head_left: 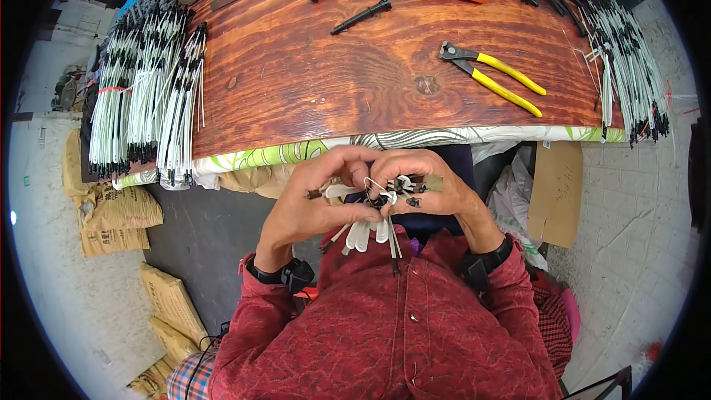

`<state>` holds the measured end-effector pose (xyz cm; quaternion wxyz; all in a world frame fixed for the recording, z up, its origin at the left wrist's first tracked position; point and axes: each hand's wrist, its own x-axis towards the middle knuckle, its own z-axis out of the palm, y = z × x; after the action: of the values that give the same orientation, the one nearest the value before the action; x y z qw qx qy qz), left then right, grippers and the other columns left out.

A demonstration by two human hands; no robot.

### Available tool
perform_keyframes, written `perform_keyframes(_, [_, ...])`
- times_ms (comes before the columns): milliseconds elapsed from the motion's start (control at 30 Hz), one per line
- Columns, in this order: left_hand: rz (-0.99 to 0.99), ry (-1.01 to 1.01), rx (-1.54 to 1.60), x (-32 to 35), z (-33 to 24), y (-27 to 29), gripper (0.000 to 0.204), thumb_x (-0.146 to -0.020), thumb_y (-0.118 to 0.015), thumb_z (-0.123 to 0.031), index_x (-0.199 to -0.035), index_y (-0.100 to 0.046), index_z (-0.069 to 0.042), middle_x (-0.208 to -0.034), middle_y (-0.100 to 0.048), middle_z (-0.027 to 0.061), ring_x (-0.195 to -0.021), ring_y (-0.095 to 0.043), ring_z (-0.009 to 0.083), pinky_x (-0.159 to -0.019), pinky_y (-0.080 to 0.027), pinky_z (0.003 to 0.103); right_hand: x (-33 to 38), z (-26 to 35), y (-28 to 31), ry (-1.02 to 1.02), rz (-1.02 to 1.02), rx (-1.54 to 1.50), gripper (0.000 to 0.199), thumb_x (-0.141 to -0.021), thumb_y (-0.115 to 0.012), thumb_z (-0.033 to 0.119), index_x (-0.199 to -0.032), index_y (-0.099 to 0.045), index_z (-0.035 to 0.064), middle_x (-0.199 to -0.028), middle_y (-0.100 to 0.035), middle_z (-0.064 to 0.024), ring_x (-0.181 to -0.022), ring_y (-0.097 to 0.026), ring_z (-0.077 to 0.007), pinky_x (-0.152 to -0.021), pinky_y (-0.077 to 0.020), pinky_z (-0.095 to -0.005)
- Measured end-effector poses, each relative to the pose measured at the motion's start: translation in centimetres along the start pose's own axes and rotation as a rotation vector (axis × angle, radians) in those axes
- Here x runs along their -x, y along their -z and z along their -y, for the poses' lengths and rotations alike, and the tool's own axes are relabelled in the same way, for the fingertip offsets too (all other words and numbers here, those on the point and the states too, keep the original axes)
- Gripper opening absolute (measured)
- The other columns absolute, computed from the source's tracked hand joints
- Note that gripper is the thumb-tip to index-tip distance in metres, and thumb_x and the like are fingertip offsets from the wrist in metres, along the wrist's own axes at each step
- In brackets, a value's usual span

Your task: Assembling electrical wire harnesses by bundling wires and inserting them into connectors.

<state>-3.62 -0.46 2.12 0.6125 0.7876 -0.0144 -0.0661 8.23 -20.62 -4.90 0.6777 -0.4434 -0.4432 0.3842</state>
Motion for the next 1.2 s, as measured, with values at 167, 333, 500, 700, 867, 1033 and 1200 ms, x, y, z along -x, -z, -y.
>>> perform_keyframes(167, [-0.058,0.008,-0.046,0.1,0.3,-1.1,0.069,-0.070,-0.089,-0.004,-0.131,-0.054,-0.005,-0.098,-0.067,0.0026,-0.082,-0.059,0.0075,-0.071,-0.049,0.023,0.0,0.1,0.1,0.009,-0.088,0.059,0.027,-0.077,-0.081,0.014,-0.096,-0.069,0.0012,-0.096,-0.067,-0.0086,-0.089,-0.064,-0.0192,-0.080,-0.0495,-0.0330])
perform_keyframes(333, [-0.168,-0.004,0.005,0.0,0.3,-2.1,0.063,-0.073,-0.086,-0.003,-0.128,-0.057,-0.005,-0.092,-0.069,0.0015,-0.077,-0.058,0.0068,-0.068,-0.048,0.023,0.5,-0.2,0.3,0.008,-0.081,0.052,0.027,-0.077,-0.083,0.014,-0.094,-0.067,0.0018,-0.096,-0.067,-0.0086,-0.091,-0.064,-0.0191,-0.081,-0.0494,-0.0333])
perform_keyframes(500, [-0.147,0.022,-0.097,-0.2,-0.8,-2.4,0.060,-0.076,-0.082,-0.002,-0.129,-0.056,-0.006,-0.088,-0.069,0.0010,-0.076,-0.058,0.0063,-0.067,-0.048,0.022,0.6,-0.1,0.2,-0.008,-0.105,0.043,0.026,-0.077,-0.082,0.014,-0.095,-0.066,0.0019,-0.093,-0.065,-0.0069,-0.089,-0.062,-0.0180,-0.080,-0.0484,-0.0326])
perform_keyframes(700, [-0.227,0.003,-0.121,0.0,0.2,-3.4,0.059,-0.077,-0.080,-0.003,-0.130,-0.056,-0.008,-0.087,-0.069,0.0004,-0.075,-0.058,0.0050,-0.065,-0.046,0.021,0.6,-0.7,-0.1,0.004,-0.158,-0.050,0.026,-0.079,-0.082,0.014,-0.095,-0.066,0.0019,-0.087,-0.061,-0.0027,-0.083,-0.058,-0.0156,-0.077,-0.0462,-0.0306])
perform_keyframes(867, [-0.251,-0.025,-0.098,0.0,0.8,-3.7,0.060,-0.077,-0.079,-0.003,-0.131,-0.052,-0.007,-0.084,-0.068,0.0007,-0.073,-0.058,0.0060,-0.064,-0.046,0.022,0.7,-0.3,0.3,-0.004,-0.105,-0.005,0.024,-0.080,-0.081,0.014,-0.094,-0.065,0.0026,-0.087,-0.060,-0.0022,-0.082,-0.058,-0.0154,-0.076,-0.0455,-0.0304])
perform_keyframes(1033, [-0.160,-0.053,-0.050,-0.2,1.1,-3.2,0.057,-0.076,-0.075,-0.003,-0.127,-0.051,-0.005,-0.081,-0.067,0.0011,-0.070,-0.059,0.0081,-0.065,-0.047,0.023,0.7,0.0,0.6,-0.001,-0.028,0.053,0.026,-0.079,-0.083,0.017,-0.092,-0.066,0.0035,-0.092,-0.063,-0.0055,-0.087,-0.061,-0.0179,-0.079,-0.0470,-0.0330])
perform_keyframes(1200, [-0.067,-0.089,0.014,-0.3,2.1,-2.5,0.056,-0.075,-0.075,-0.003,-0.125,-0.050,-0.004,-0.079,-0.066,0.0009,-0.069,-0.058,0.0081,-0.064,-0.046,0.023,0.5,0.0,0.7,0.014,0.015,0.066,0.029,-0.079,-0.083,0.021,-0.092,-0.065,0.0042,-0.091,-0.062,-0.0045,-0.085,-0.060,-0.0177,-0.076,-0.0460,-0.0324])
